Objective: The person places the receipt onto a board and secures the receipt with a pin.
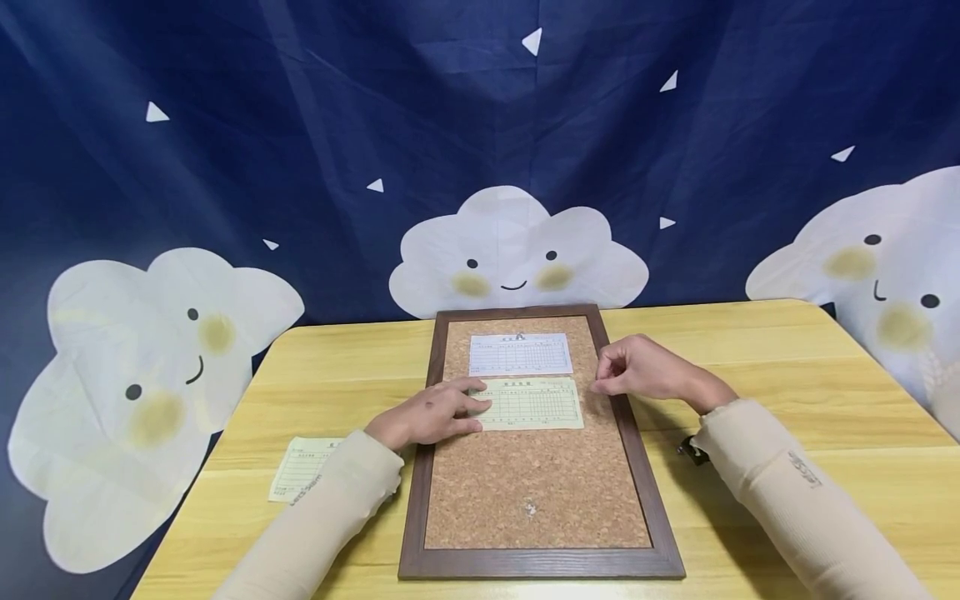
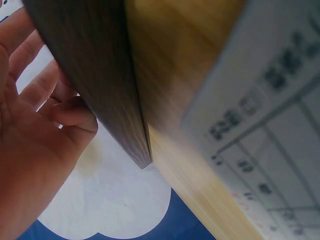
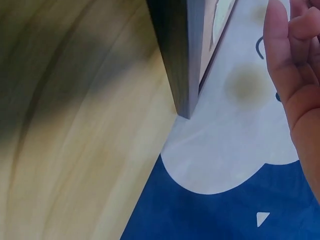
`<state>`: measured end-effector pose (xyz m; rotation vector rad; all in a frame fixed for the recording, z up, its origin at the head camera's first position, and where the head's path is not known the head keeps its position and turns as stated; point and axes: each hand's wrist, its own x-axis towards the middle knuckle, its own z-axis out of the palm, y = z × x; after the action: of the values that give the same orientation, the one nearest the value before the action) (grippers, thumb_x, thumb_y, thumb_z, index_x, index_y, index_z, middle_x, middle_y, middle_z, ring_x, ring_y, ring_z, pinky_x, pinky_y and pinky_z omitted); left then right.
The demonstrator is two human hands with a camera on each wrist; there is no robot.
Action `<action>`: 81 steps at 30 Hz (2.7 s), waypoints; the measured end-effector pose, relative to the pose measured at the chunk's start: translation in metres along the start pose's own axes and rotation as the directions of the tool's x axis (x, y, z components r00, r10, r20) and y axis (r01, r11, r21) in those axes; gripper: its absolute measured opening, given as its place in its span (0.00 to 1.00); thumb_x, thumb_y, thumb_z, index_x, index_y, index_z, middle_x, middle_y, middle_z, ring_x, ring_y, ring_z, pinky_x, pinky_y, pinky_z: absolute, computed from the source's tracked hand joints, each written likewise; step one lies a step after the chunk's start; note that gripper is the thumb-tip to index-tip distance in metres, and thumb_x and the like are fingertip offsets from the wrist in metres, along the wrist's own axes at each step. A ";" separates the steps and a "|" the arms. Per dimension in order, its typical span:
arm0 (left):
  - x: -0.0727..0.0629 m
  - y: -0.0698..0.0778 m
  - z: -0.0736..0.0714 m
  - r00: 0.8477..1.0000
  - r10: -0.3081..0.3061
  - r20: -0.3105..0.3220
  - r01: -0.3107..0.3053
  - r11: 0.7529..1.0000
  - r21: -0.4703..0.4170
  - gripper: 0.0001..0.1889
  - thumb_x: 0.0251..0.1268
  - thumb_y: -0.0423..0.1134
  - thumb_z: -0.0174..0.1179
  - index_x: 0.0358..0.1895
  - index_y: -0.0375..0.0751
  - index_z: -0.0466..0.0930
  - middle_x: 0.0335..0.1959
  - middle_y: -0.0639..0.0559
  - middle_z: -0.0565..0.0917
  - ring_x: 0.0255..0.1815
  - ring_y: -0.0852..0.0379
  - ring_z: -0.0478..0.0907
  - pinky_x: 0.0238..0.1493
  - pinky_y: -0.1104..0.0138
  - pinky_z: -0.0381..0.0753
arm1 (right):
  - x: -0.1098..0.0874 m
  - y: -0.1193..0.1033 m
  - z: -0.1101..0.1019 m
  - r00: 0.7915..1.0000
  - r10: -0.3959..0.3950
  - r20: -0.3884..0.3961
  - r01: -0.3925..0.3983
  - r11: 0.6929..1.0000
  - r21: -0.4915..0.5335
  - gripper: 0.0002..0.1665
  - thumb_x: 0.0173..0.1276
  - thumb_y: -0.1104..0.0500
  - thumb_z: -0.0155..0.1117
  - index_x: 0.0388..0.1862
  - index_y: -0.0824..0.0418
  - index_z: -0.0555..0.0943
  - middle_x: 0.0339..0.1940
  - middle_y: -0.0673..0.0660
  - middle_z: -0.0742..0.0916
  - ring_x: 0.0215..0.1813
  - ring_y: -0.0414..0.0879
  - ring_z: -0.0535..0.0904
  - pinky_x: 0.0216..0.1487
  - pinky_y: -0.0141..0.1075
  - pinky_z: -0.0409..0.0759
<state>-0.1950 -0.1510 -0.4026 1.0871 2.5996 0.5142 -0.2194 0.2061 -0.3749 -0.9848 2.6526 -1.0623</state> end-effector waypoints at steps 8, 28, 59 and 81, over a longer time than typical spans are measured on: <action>0.000 -0.001 0.001 1.000 -0.002 -0.002 0.002 1.000 0.002 0.23 0.73 0.43 0.60 0.67 0.38 0.75 0.75 0.42 0.64 0.75 0.44 0.61 0.70 0.53 0.67 | 0.011 -0.003 0.002 1.000 0.004 0.024 -0.004 1.000 0.002 0.03 0.63 0.64 0.73 0.29 0.61 0.88 0.28 0.47 0.87 0.30 0.35 0.77 0.33 0.30 0.78; 0.000 0.000 -0.001 1.000 -0.016 0.003 0.016 1.000 0.000 0.24 0.74 0.43 0.60 0.68 0.39 0.74 0.75 0.42 0.64 0.74 0.44 0.62 0.69 0.53 0.68 | 0.029 -0.007 0.008 0.998 0.068 0.008 -0.068 0.995 0.075 0.07 0.67 0.65 0.69 0.39 0.70 0.88 0.37 0.58 0.90 0.30 0.49 0.85 0.36 0.36 0.83; 0.000 -0.003 0.002 1.000 0.010 -0.023 -0.011 0.999 -0.031 0.23 0.73 0.43 0.61 0.66 0.38 0.76 0.74 0.42 0.65 0.74 0.44 0.63 0.68 0.52 0.69 | 0.060 -0.013 0.018 0.955 0.284 0.090 -0.296 0.877 0.378 0.14 0.72 0.65 0.62 0.48 0.76 0.82 0.35 0.65 0.88 0.26 0.42 0.74 0.29 0.33 0.75; 0.001 -0.004 0.003 0.999 -0.013 -0.043 0.011 0.999 -0.040 0.28 0.71 0.44 0.63 0.68 0.32 0.73 0.72 0.40 0.69 0.74 0.41 0.63 0.69 0.50 0.66 | 0.070 -0.008 0.046 0.885 0.399 0.240 -0.456 0.637 0.621 0.14 0.73 0.70 0.58 0.52 0.81 0.77 0.31 0.56 0.87 0.24 0.38 0.72 0.25 0.27 0.73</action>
<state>-0.1967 -0.1523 -0.4065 1.0585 2.6193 0.5902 -0.2542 0.1325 -0.3958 -0.2132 1.9824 -1.6038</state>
